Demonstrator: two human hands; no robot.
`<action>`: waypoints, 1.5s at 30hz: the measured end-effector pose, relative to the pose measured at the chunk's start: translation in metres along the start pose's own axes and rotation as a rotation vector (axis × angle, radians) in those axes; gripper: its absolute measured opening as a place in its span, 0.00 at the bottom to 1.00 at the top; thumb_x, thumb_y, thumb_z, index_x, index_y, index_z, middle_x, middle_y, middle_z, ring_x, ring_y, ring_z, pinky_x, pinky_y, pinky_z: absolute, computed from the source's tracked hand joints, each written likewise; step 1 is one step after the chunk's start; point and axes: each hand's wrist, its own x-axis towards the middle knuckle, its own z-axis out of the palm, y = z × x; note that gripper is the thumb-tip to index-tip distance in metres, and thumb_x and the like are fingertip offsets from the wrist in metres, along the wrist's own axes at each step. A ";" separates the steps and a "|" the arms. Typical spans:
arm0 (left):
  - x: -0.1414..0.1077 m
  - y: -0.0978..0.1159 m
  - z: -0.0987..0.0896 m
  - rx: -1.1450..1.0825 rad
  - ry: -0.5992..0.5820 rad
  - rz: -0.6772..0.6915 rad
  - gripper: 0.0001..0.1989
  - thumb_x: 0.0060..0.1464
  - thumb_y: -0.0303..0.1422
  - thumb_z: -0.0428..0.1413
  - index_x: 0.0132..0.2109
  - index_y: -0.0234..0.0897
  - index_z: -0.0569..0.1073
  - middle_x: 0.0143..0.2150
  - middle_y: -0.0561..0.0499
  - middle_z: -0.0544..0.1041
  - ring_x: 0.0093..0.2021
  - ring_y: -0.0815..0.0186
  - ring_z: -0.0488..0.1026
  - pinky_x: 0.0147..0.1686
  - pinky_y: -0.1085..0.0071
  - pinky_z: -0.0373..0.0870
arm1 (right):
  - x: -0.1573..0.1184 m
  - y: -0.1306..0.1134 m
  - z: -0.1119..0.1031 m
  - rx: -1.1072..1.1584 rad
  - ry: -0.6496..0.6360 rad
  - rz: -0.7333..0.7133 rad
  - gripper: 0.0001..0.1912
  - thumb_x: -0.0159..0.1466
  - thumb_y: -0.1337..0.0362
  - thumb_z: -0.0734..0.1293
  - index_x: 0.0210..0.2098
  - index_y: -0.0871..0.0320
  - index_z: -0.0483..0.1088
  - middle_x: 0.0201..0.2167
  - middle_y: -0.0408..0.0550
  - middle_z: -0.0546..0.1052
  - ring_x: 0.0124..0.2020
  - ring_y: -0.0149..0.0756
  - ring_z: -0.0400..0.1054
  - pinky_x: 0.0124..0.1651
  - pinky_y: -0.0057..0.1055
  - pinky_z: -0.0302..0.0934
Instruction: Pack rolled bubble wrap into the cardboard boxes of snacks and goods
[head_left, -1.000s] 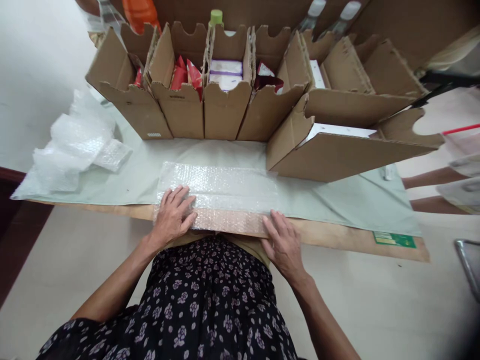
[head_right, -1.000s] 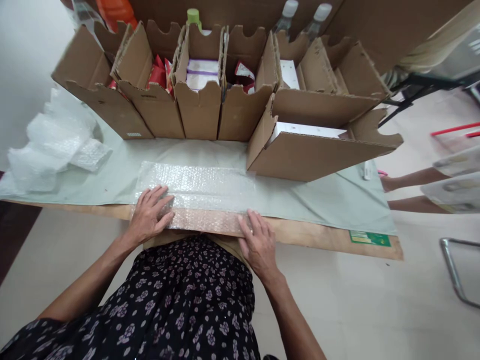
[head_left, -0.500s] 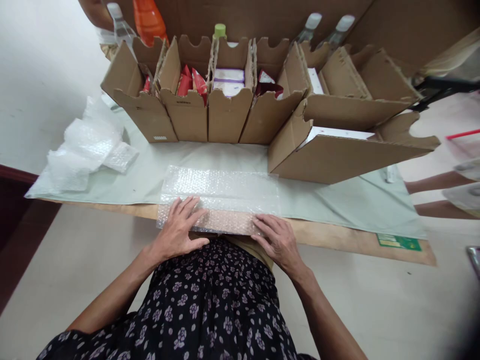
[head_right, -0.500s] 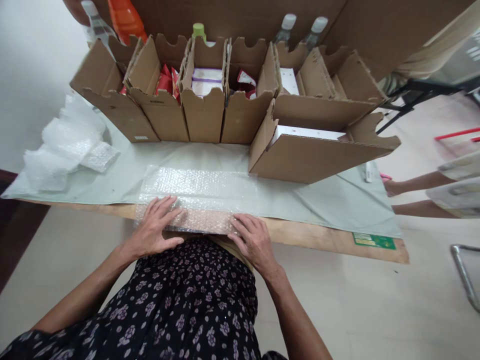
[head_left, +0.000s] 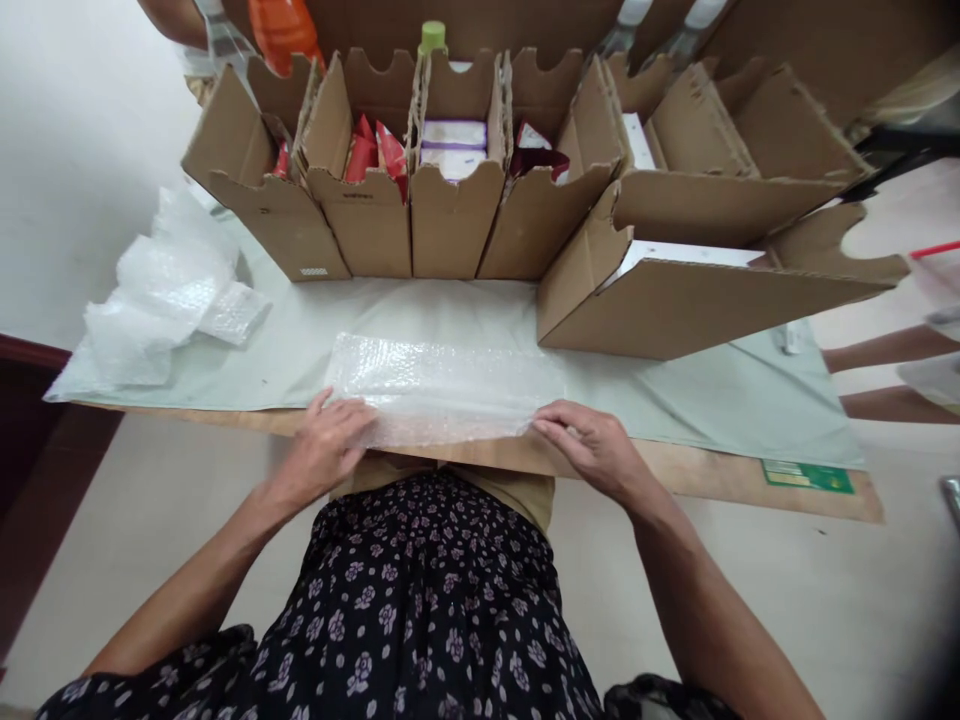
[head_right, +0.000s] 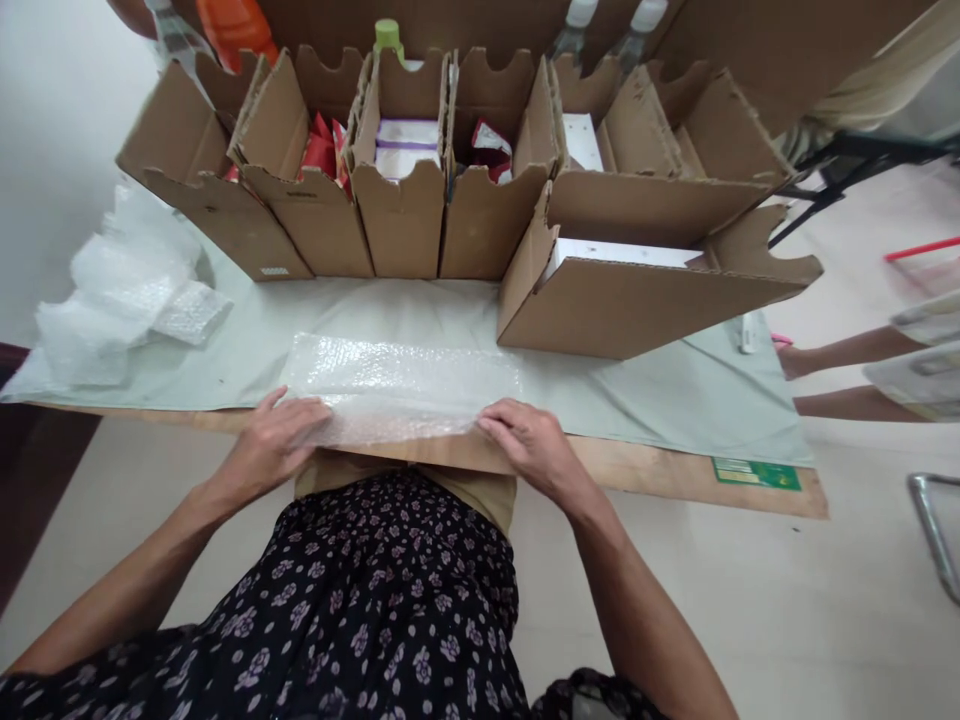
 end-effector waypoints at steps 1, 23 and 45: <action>0.004 -0.005 -0.007 -0.033 0.015 -0.054 0.16 0.64 0.29 0.50 0.52 0.38 0.80 0.50 0.44 0.86 0.51 0.54 0.82 0.68 0.43 0.64 | 0.006 0.002 -0.007 0.047 0.000 0.065 0.15 0.71 0.54 0.66 0.34 0.54 0.78 0.33 0.47 0.82 0.35 0.39 0.76 0.40 0.34 0.70; 0.068 -0.053 -0.034 -0.497 -0.052 -0.716 0.45 0.49 0.50 0.60 0.70 0.32 0.64 0.36 0.49 0.79 0.36 0.59 0.77 0.37 0.65 0.74 | 0.014 0.058 0.013 0.173 0.386 0.464 0.22 0.59 0.50 0.71 0.45 0.59 0.79 0.27 0.44 0.77 0.27 0.35 0.68 0.34 0.33 0.65; 0.068 -0.045 -0.024 -0.057 -0.040 -0.552 0.27 0.57 0.37 0.53 0.63 0.39 0.71 0.36 0.51 0.78 0.35 0.59 0.76 0.41 0.65 0.72 | 0.006 0.022 -0.002 0.176 0.325 0.408 0.14 0.60 0.51 0.71 0.32 0.54 0.70 0.25 0.41 0.72 0.26 0.33 0.65 0.29 0.30 0.59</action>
